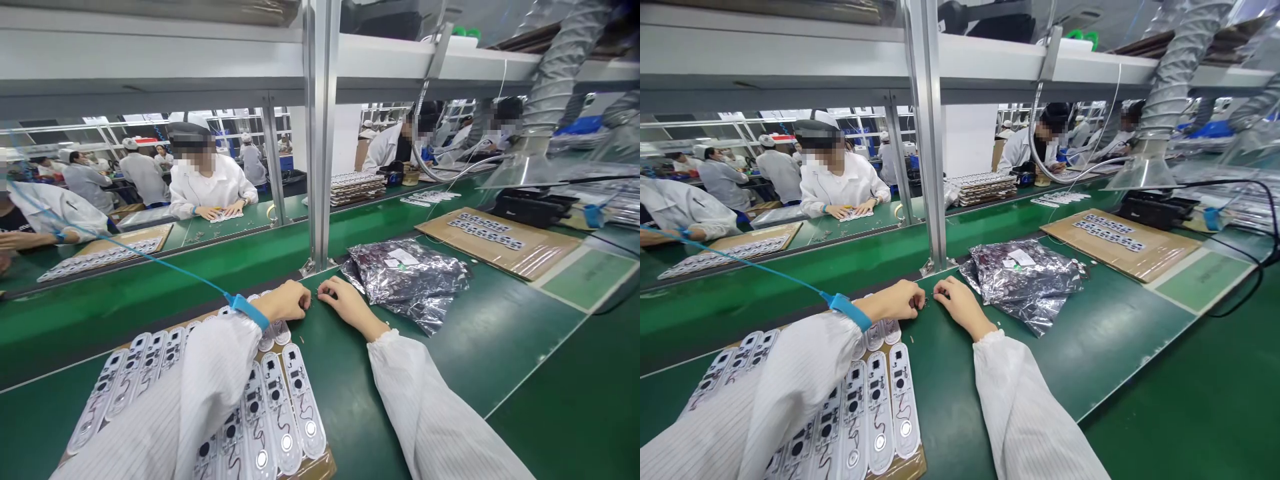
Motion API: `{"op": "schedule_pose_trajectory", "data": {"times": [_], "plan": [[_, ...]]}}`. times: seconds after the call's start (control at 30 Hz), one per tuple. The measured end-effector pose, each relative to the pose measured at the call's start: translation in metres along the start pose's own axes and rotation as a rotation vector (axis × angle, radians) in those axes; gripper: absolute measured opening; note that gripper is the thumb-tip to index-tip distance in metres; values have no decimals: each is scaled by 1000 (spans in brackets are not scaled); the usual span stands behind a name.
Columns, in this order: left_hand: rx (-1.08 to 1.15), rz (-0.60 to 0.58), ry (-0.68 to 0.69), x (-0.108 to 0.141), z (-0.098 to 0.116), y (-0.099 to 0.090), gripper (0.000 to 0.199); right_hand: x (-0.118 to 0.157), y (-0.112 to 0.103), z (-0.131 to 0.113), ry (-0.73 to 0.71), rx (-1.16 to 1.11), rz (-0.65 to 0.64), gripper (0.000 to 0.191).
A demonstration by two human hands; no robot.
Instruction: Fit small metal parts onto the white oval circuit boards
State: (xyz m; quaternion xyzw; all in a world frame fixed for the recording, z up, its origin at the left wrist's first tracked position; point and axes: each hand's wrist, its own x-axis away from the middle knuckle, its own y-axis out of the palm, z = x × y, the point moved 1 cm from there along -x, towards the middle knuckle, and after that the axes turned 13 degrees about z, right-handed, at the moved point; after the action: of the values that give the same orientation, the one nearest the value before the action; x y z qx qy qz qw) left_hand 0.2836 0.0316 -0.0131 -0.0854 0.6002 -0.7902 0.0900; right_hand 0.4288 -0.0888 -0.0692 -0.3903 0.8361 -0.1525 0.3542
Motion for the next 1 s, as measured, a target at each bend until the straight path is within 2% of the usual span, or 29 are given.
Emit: {"op": "schedule_pose_trajectory", "data": {"times": [0.23, 0.4, 0.6, 0.83, 1.0], "plan": [[39, 159, 2, -9, -6, -21, 22, -5, -9, -1, 1, -191, 134, 17], [40, 206, 12, -15, -11, -29, 20, -5, -15, -8, -20, -250, 148, 20], [1, 181, 8, -16, -13, -20, 23, -5, -20, -13, -35, -237, 142, 20], [-25, 105, 67, -14, -3, 1, 22, -5, -22, -13, -8, -208, 176, 18], [-54, 127, 63, -17, 1, 4, 21, -5, -20, -11, -16, -202, 187, 20]]}}
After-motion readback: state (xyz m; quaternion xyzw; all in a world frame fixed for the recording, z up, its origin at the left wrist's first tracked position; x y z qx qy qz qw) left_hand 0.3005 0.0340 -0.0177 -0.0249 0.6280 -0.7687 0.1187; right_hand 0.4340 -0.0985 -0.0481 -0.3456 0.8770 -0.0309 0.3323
